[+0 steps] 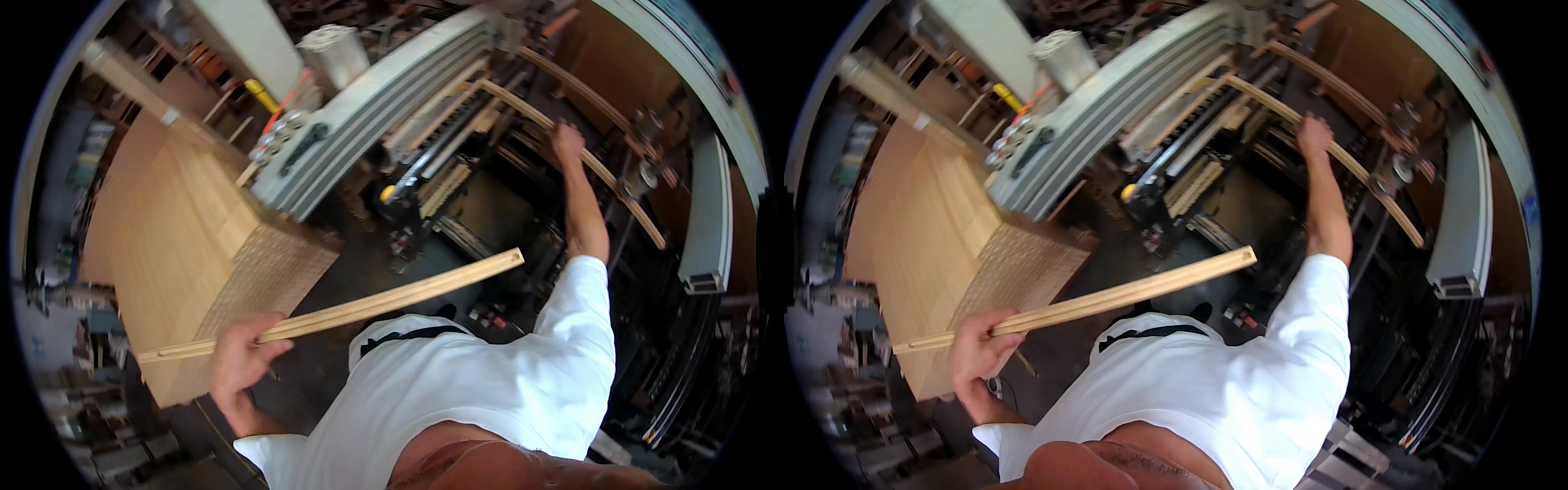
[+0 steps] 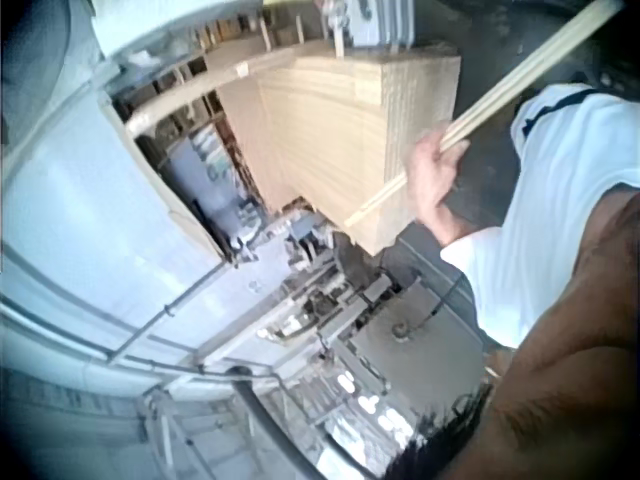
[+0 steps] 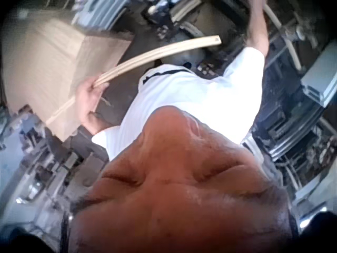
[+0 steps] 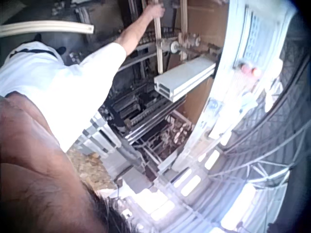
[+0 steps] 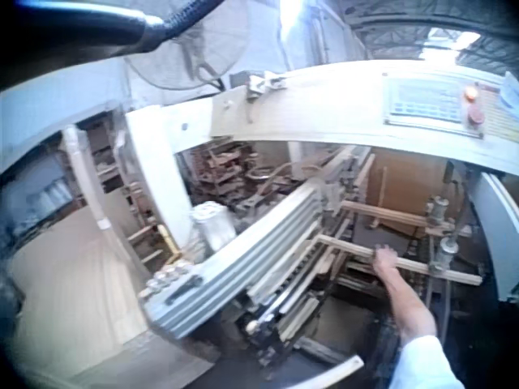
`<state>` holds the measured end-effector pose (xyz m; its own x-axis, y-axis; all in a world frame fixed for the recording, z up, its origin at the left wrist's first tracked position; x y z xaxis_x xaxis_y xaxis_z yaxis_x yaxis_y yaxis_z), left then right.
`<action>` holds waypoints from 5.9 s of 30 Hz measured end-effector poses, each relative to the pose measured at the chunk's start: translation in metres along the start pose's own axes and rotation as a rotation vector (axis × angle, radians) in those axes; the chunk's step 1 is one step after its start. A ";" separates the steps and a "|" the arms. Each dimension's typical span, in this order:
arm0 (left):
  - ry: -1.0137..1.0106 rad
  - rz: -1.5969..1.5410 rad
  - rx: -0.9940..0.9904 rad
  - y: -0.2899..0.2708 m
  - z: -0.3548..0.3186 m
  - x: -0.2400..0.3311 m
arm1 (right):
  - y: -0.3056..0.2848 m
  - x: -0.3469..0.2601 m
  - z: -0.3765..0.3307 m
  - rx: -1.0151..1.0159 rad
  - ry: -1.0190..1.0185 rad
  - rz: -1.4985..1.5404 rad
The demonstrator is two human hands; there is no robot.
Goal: The person repeatedly picks up thin wooden slats from a machine and stacks them on a nearby pile. The person handles the slats one at a time, placing them in a neat stack throughout the clip.
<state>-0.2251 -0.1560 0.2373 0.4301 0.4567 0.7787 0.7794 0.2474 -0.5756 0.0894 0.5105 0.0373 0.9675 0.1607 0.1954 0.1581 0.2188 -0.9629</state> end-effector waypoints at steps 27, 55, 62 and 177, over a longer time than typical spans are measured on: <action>-0.366 -0.208 0.763 -0.362 0.205 -0.302 | -0.181 -0.384 -0.558 -0.257 -0.730 1.089; 0.082 -0.427 0.487 -0.370 0.317 -0.321 | -0.280 -0.450 -0.539 0.093 -0.829 0.830; 1.513 -0.062 0.746 -0.286 0.190 -0.028 | -0.238 -0.290 -0.635 0.143 -0.381 0.843; 0.452 0.171 -0.605 0.311 0.117 0.056 | 0.008 0.009 -0.009 0.230 -0.177 0.102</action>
<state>-0.0124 0.0468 0.0731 0.6096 0.0215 0.7924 0.7428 -0.3645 -0.5616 0.1011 0.5053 0.0296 0.9234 0.3539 0.1484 -0.0069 0.4018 -0.9157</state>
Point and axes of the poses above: each hand's wrist, its own z-axis towards the middle knuckle, its own y-axis out of the palm, x = y × z, the point moved 9 cm from there along z, towards the middle knuckle, and after that the axes turned 13 degrees about -z, right-handed, at the moved point
